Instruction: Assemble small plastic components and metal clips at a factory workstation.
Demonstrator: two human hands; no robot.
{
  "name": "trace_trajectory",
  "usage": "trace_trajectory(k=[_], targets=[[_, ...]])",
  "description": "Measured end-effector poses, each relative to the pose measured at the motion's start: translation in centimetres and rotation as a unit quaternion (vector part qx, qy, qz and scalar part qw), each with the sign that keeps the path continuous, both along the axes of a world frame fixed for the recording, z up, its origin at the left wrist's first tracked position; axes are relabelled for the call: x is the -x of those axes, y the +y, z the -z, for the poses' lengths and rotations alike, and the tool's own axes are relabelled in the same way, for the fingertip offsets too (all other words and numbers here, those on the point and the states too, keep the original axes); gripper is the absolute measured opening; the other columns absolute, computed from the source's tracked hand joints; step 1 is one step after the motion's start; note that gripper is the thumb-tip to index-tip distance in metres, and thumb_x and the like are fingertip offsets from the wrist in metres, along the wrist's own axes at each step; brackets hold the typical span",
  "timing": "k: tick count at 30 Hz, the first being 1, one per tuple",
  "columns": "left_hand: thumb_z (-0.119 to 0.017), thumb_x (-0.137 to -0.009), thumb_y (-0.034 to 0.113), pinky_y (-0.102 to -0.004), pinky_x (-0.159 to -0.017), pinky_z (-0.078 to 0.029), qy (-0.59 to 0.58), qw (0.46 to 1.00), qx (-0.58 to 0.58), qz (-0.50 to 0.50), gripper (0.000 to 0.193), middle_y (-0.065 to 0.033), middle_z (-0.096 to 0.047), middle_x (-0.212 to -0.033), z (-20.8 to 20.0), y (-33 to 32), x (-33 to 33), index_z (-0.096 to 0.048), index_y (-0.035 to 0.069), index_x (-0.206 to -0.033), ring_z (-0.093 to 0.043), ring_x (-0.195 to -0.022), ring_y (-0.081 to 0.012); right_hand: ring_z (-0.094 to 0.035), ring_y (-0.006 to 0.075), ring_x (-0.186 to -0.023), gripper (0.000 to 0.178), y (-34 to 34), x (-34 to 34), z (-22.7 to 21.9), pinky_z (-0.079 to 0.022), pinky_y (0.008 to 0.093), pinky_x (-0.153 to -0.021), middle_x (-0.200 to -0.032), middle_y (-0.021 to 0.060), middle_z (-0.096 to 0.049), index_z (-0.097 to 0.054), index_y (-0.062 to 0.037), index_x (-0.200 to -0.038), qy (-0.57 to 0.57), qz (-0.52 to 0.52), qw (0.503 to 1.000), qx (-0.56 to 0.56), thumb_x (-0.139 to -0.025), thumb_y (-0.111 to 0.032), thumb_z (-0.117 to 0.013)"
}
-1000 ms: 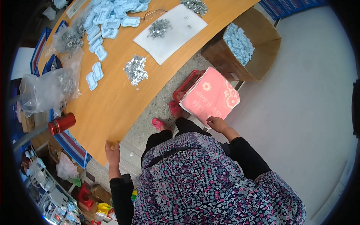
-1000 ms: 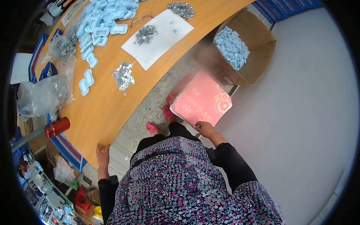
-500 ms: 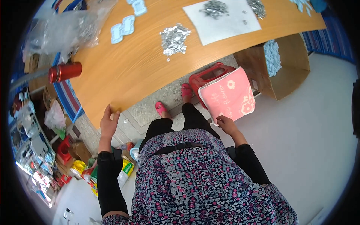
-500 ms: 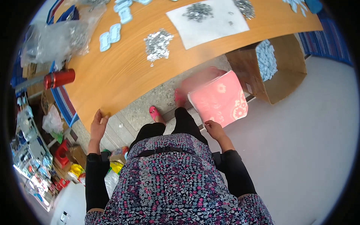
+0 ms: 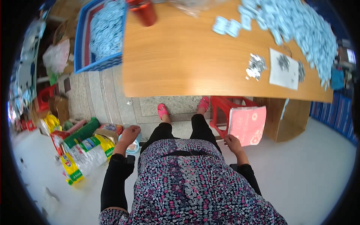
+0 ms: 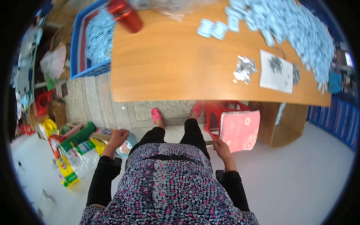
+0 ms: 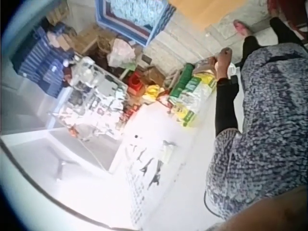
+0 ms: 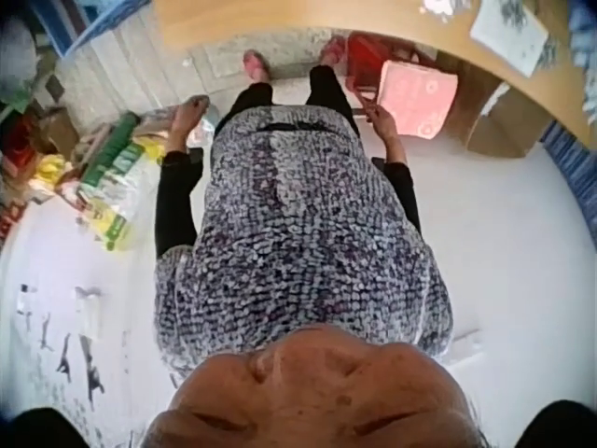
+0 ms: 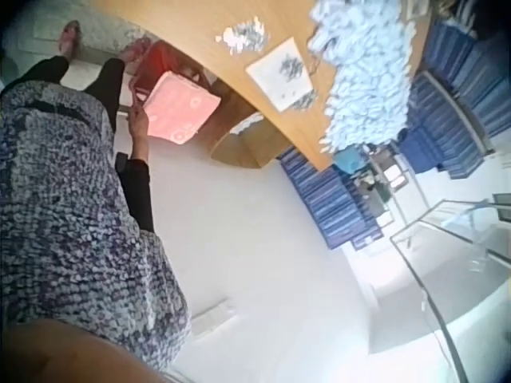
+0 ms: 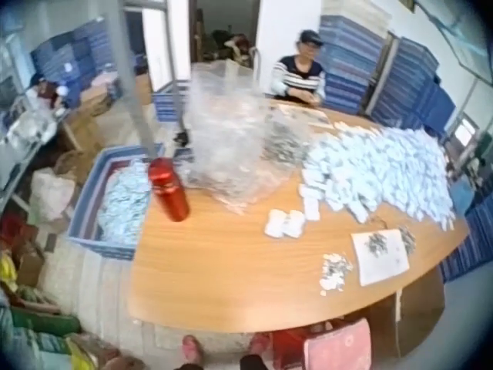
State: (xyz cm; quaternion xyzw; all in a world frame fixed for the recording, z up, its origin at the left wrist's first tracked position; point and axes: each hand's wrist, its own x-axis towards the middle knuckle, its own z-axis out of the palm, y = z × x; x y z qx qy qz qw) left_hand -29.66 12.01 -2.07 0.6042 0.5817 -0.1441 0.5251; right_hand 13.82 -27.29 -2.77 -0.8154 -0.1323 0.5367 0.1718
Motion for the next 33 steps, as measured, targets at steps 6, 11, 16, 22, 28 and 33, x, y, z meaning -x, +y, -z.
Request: trace_trajectory(k=[6, 11, 16, 22, 28, 33], targets=[[-0.061, -0.089, 0.034, -0.0327, -0.078, -0.052, 0.029, 0.995, 0.053, -0.076, 0.041, -0.0154, -0.071, -0.094, 1.4, -1.9, 12.1, -0.066, 0.001, -0.114, -0.068, -0.083, -0.0213, -0.07, 0.022, -0.079, 0.033, 8.0, 5.6, -1.3, -0.054, 0.0338, -0.075, -0.094, 0.0156, -0.071, -0.063, -0.0002, -0.114, -0.027, -0.106, 0.994, 0.004, -0.093, -0.025, -0.058], [-0.059, -0.092, 0.031, -0.0274, -0.067, -0.049, 0.01, 0.981, 0.097, -0.167, 0.039, -0.003, -0.067, -0.088, 1.9, -3.9, 18.1, -0.064, 0.0, -0.115, -0.062, -0.074, -0.0119, -0.07, 0.0199, -0.083, 0.032, 14.6, 9.0, -3.0, -0.054, 0.0342, -0.073, -0.093, 0.0162, -0.07, -0.063, -0.0028, -0.114, -0.038, -0.175, 0.984, -0.021, -0.093, -0.026, -0.058], [-0.059, -0.093, 0.032, -0.028, -0.068, -0.049, -0.001, 0.972, 0.089, -0.219, 0.039, -0.0033, -0.067, -0.089, 2.3, -4.9, 19.7, -0.063, 0.0, -0.116, -0.062, -0.076, -0.0121, -0.071, 0.0193, -0.082, 0.031, 19.0, 10.3, -3.9, -0.055, 0.0322, -0.072, -0.086, 0.0136, -0.071, -0.064, -0.0026, -0.113, -0.036, -0.181, 0.982, -0.046, -0.093, -0.026, -0.059], [-0.059, -0.093, 0.031, -0.0293, -0.07, -0.05, -0.011, 0.961, 0.096, -0.259, 0.039, -0.0056, -0.068, -0.089, 1.7, -6.3, 21.0, -0.063, 0.0, -0.116, -0.063, -0.077, -0.0141, -0.071, 0.0213, -0.083, 0.029, 19.6, 11.1, -4.3, -0.055, 0.0328, -0.074, -0.09, 0.0135, -0.071, -0.064, -0.0025, -0.111, -0.053, -0.242, 0.969, -0.012, -0.094, -0.024, -0.056], [-0.059, -0.092, 0.03, -0.0321, -0.076, -0.053, -0.019, 0.965, 0.123, -0.229, 0.039, -0.0097, -0.07, -0.093, 2.5, -7.5, 21.9, -0.064, 0.0, -0.116, -0.066, -0.079, -0.0173, -0.071, 0.0251, -0.085, 0.03, 17.4, 10.6, -3.6, -0.055, 0.0349, -0.075, -0.093, 0.0154, -0.071, -0.063, -0.0029, -0.113, -0.06, -0.252, 0.966, -0.009, -0.094, -0.025, -0.056], [-0.058, -0.09, 0.035, -0.0332, -0.081, -0.052, -0.01, 0.974, 0.121, -0.19, 0.044, -0.0117, -0.07, -0.1, 2.5, -6.4, 20.2, -0.063, 0.003, -0.12, -0.067, -0.088, -0.0203, -0.07, 0.0243, -0.088, 0.033, 17.9, 10.4, -5.3, -0.054, 0.0339, -0.078, -0.098, 0.0163, -0.07, -0.062, -0.0015, -0.117, -0.051, -0.234, 0.971, -0.026, -0.094, -0.025, -0.057]])
